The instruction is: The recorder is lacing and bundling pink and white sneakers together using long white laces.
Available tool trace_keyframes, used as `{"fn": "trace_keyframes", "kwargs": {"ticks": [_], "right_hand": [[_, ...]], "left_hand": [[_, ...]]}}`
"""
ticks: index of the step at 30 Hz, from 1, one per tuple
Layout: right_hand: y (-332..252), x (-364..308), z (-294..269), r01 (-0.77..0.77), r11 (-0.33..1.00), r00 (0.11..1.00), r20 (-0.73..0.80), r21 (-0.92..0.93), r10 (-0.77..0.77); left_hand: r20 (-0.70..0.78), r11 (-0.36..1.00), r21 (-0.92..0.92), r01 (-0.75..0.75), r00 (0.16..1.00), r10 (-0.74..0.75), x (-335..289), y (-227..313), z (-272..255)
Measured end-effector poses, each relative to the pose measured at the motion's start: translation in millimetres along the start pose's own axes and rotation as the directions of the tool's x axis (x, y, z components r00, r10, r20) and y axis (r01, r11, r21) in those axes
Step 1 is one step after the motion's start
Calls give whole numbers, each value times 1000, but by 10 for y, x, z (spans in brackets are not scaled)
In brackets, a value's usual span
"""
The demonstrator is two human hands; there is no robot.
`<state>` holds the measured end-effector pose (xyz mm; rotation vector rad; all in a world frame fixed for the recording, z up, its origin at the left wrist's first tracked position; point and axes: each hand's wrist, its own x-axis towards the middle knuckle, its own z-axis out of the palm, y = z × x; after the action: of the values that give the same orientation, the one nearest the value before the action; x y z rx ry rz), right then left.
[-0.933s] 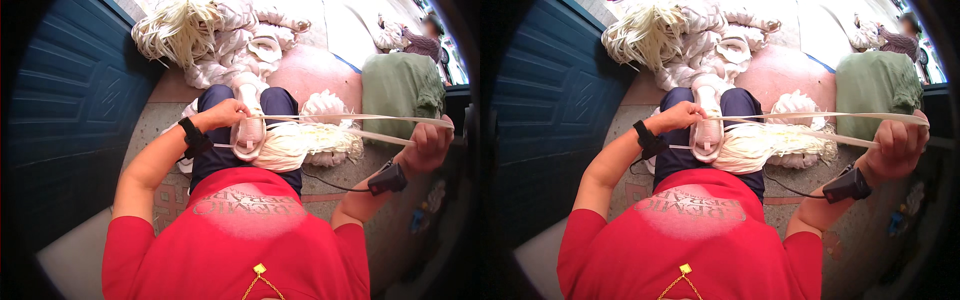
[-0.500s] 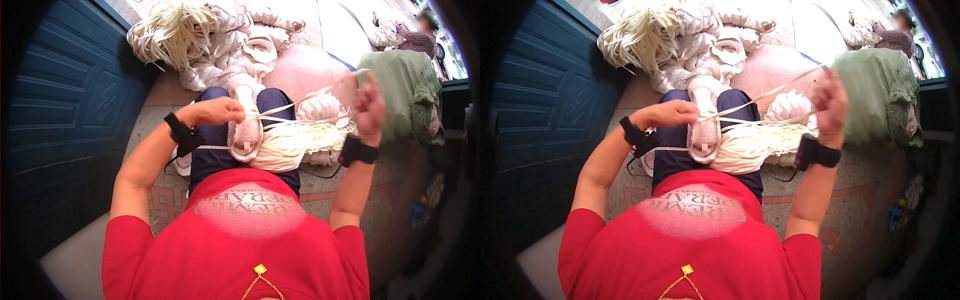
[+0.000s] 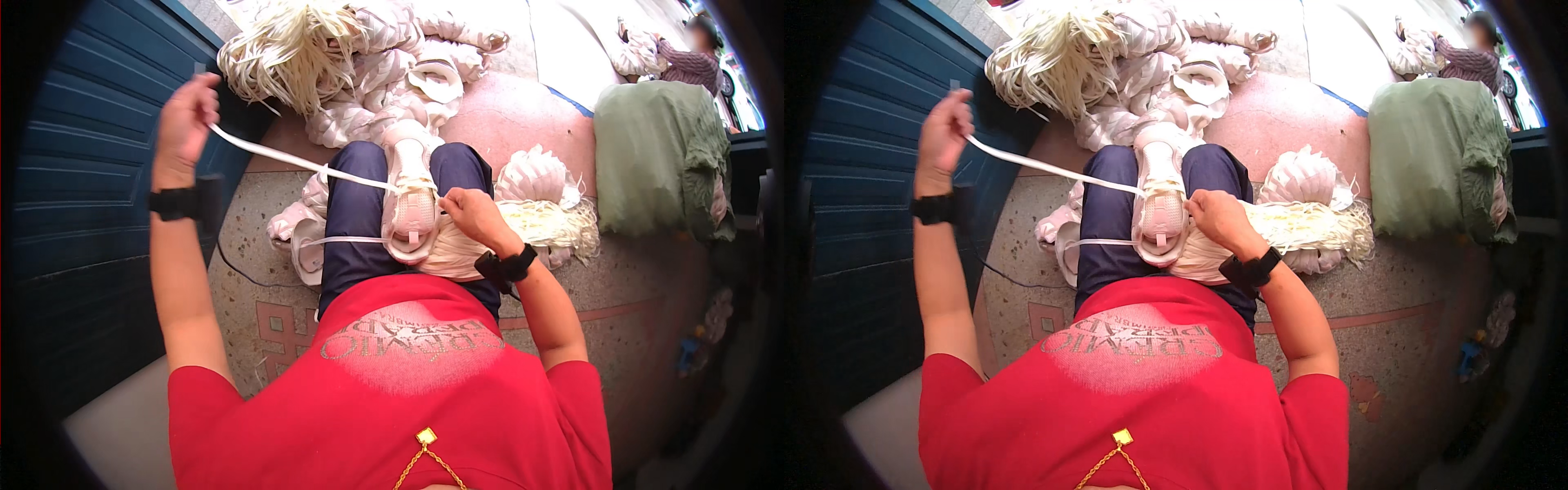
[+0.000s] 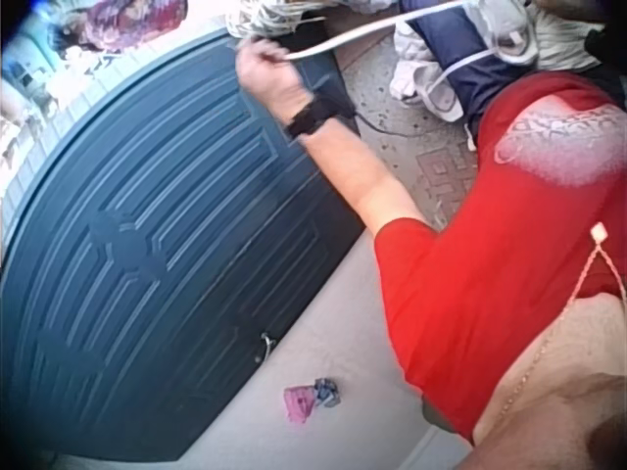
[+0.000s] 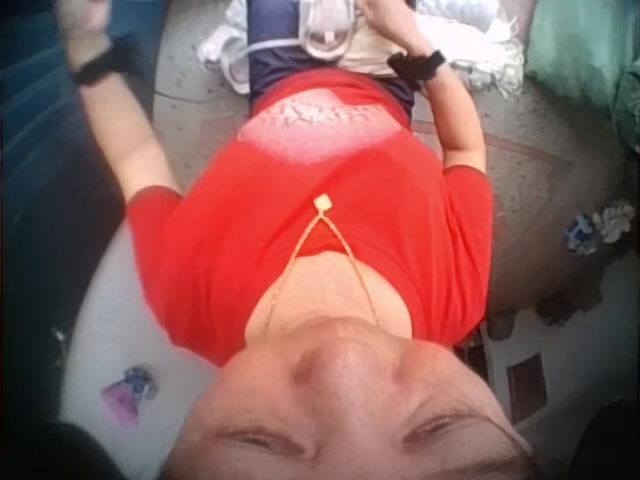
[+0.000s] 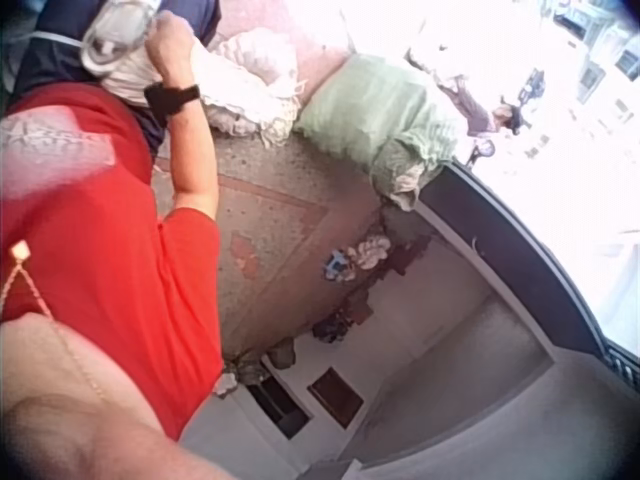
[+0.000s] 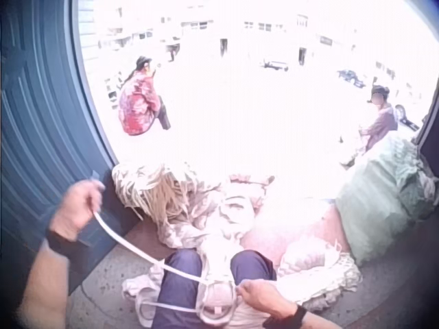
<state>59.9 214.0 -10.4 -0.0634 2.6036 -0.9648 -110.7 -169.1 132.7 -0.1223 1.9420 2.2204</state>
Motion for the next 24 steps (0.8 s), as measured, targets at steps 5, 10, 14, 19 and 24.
{"fn": "trace_keyframes", "kwargs": {"ticks": [5,10,14,19,24], "right_hand": [[-34,-162,90,113,993,992,-55,-38,-115],[51,-193,-11,89,996,993,-75,22,-87],[127,-161,17,71,993,995,-79,98,-63],[174,-125,52,100,988,991,-106,114,-87],[47,-157,32,22,970,980,-196,241,26]], "left_hand": [[337,911,402,94,910,-242,-363,-1257,965],[540,583,686,-435,842,-6,-716,-1790,1694],[485,355,814,-461,874,24,-883,-1845,1817],[522,49,851,-522,853,8,-945,-1860,1819],[477,288,849,-443,877,-54,-795,-1905,1735]]}}
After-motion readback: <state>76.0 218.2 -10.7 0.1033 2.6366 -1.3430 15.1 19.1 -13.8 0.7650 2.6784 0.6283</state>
